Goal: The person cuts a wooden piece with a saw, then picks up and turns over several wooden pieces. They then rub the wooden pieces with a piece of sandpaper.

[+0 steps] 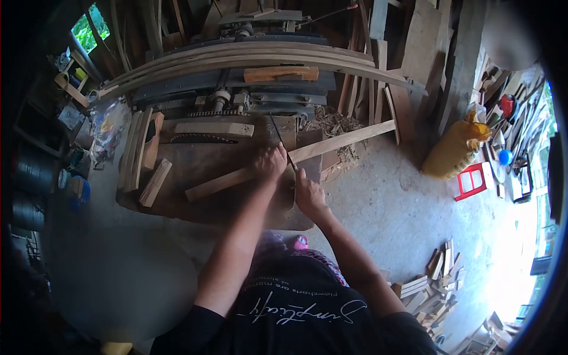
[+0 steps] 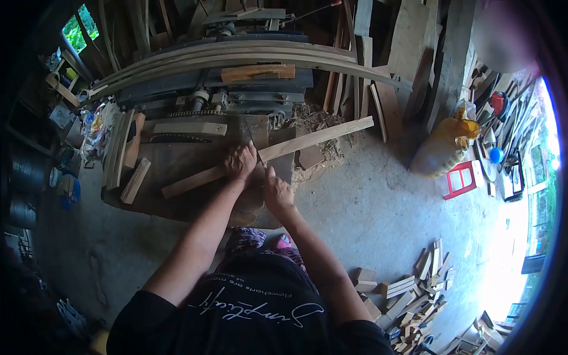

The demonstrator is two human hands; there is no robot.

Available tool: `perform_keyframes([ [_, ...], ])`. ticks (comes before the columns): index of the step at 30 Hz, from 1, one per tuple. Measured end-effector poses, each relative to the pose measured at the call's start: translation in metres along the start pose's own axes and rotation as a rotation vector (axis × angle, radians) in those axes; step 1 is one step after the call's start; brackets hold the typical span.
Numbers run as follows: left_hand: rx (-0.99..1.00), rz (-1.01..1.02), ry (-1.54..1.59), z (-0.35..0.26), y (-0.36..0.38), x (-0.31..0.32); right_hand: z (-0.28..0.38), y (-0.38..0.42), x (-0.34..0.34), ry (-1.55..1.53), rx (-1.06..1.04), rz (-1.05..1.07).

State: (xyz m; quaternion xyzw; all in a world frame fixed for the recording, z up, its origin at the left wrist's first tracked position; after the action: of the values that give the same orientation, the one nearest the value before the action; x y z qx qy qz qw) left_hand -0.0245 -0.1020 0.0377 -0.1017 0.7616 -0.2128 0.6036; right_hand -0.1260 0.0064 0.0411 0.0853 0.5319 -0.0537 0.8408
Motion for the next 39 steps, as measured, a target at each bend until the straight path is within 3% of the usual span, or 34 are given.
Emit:
perform_keyframes([
  [2,-0.005,0.025,-0.010,-0.001,-0.001,0.002,0.000,0.031,-0.011,0.002,-0.019,-0.042],
  [4,0.007,0.050,0.002,-0.005,-0.005,-0.002,-0.013,0.045,-0.002,0.083,0.090,0.111],
  [6,0.001,-0.029,0.005,-0.004,-0.001,-0.005,-0.011,0.030,0.008,0.068,0.117,0.106],
  [8,0.029,-0.110,0.008,-0.001,0.002,0.007,0.001,-0.007,0.007,-0.022,0.009,0.002],
  [12,0.037,-0.071,-0.016,-0.003,0.000,-0.003,0.001,0.009,-0.001,-0.095,-0.055,0.002],
  [14,0.036,-0.095,-0.011,-0.005,-0.001,-0.010,-0.014,0.040,0.001,-0.002,0.086,0.107],
  [16,0.031,-0.094,-0.010,-0.004,-0.001,-0.008,-0.018,0.041,0.015,0.049,0.098,0.152],
  [18,0.052,-0.099,-0.013,-0.005,0.000,-0.003,-0.006,0.011,0.012,0.027,0.013,-0.030],
  [20,-0.037,0.046,0.033,0.004,-0.001,0.018,0.000,-0.010,0.012,0.042,-0.012,0.035],
  [22,-0.067,0.086,0.130,-0.002,-0.003,-0.006,-0.007,-0.009,0.016,0.014,-0.019,0.014],
  [24,-0.154,0.168,0.116,-0.001,-0.003,-0.006,-0.008,0.028,-0.005,0.017,0.050,0.089],
  [26,-0.086,0.119,0.102,-0.001,0.000,0.006,-0.019,0.044,0.005,0.062,0.069,0.164],
  [27,-0.047,-0.050,0.102,-0.003,0.005,-0.003,-0.015,0.038,0.005,0.068,0.037,0.127],
  [31,-0.055,-0.108,0.114,0.001,0.001,0.003,0.001,-0.002,0.002,-0.051,-0.070,0.052],
  [33,-0.044,0.023,0.138,0.000,-0.001,0.006,-0.001,0.001,0.002,-0.042,-0.067,0.071],
  [37,-0.073,0.091,0.145,0.001,-0.002,0.001,-0.012,0.047,-0.005,0.140,0.028,0.117],
  [39,-0.062,0.132,0.130,0.002,0.002,0.002,-0.011,0.038,0.001,0.107,-0.049,0.000],
])
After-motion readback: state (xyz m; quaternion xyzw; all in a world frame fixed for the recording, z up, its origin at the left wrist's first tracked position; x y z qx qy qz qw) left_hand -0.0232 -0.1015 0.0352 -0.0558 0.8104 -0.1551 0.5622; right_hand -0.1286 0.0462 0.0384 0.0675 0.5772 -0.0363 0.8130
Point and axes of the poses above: each hand's wrist, its own y-axis away from the middle knuckle, its own x-axis out of the palm, z = x × y, the point moved 8 cm from there along -y, towards the middle knuckle, and after that the axes turned 5 degrees about x, right-handed, at the moved point
